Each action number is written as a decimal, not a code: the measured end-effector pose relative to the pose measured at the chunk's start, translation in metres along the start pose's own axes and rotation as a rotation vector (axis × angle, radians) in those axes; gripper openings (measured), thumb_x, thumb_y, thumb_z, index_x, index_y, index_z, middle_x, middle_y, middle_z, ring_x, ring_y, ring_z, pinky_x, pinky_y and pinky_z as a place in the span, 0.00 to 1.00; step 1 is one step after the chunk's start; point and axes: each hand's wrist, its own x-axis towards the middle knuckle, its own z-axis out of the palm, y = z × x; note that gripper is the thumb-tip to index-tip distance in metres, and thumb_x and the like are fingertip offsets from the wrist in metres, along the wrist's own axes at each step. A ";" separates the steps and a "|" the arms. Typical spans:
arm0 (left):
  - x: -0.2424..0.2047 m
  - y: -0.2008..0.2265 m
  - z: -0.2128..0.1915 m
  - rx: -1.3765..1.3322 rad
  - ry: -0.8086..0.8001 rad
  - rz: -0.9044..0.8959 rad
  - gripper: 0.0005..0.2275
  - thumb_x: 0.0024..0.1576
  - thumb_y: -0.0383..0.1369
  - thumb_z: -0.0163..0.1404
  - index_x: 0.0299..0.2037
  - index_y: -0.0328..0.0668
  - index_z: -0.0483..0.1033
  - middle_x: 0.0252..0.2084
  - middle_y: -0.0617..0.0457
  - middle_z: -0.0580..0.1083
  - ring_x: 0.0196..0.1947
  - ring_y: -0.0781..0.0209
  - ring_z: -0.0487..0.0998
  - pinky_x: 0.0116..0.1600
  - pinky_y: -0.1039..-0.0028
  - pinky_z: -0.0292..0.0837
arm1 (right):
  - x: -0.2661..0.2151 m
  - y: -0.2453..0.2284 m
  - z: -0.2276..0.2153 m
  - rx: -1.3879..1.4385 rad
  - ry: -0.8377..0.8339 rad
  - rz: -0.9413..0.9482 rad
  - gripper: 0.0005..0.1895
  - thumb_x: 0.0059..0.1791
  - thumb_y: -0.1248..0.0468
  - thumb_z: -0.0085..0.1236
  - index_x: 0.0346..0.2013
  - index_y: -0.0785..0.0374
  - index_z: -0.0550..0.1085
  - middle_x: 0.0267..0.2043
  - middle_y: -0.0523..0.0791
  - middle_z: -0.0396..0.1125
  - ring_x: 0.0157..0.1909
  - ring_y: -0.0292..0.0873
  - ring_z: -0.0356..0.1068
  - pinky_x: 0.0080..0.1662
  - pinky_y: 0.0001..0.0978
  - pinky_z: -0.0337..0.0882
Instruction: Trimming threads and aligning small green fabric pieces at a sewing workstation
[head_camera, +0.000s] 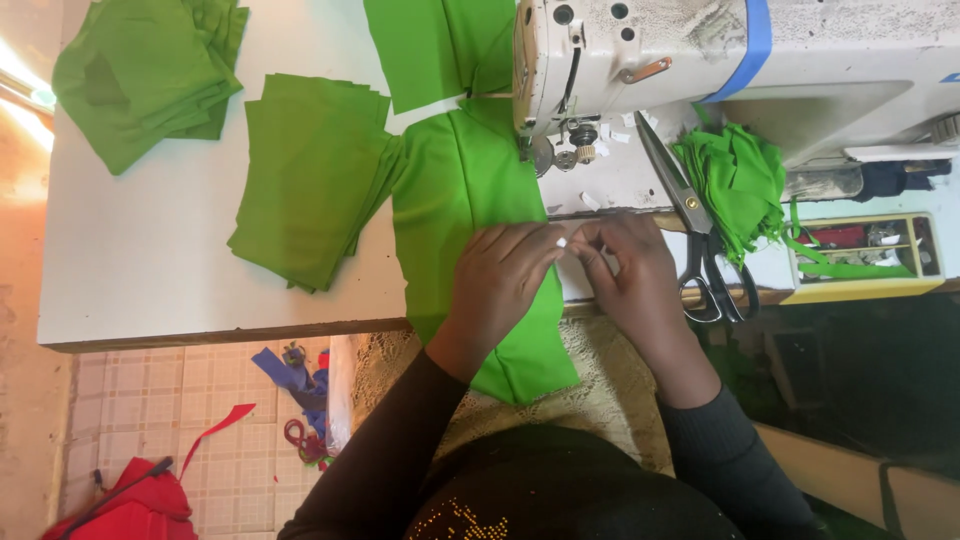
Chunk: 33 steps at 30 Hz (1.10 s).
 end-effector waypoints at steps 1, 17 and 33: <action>-0.002 0.000 0.001 -0.004 0.007 0.001 0.08 0.63 0.36 0.54 0.52 0.59 0.80 0.43 0.61 0.77 0.44 0.60 0.80 0.48 0.68 0.73 | 0.001 -0.004 0.000 0.053 -0.025 -0.013 0.05 0.50 0.62 0.67 0.36 0.57 0.78 0.28 0.46 0.69 0.32 0.52 0.68 0.43 0.46 0.70; -0.024 -0.006 -0.001 0.218 -0.181 -0.073 0.03 0.62 0.39 0.52 0.37 0.57 0.75 0.32 0.62 0.68 0.34 0.58 0.75 0.38 0.66 0.68 | 0.073 0.112 0.048 -0.330 -0.030 -0.078 0.12 0.55 0.68 0.58 0.53 0.62 0.77 0.47 0.53 0.70 0.51 0.59 0.72 0.49 0.46 0.73; -0.009 -0.008 -0.004 0.154 -0.188 -0.247 0.06 0.56 0.38 0.59 0.39 0.56 0.76 0.32 0.60 0.68 0.35 0.55 0.76 0.39 0.62 0.69 | 0.054 0.053 -0.006 0.035 -0.064 -0.003 0.26 0.47 0.84 0.43 0.55 0.65 0.76 0.56 0.56 0.69 0.57 0.67 0.68 0.55 0.56 0.69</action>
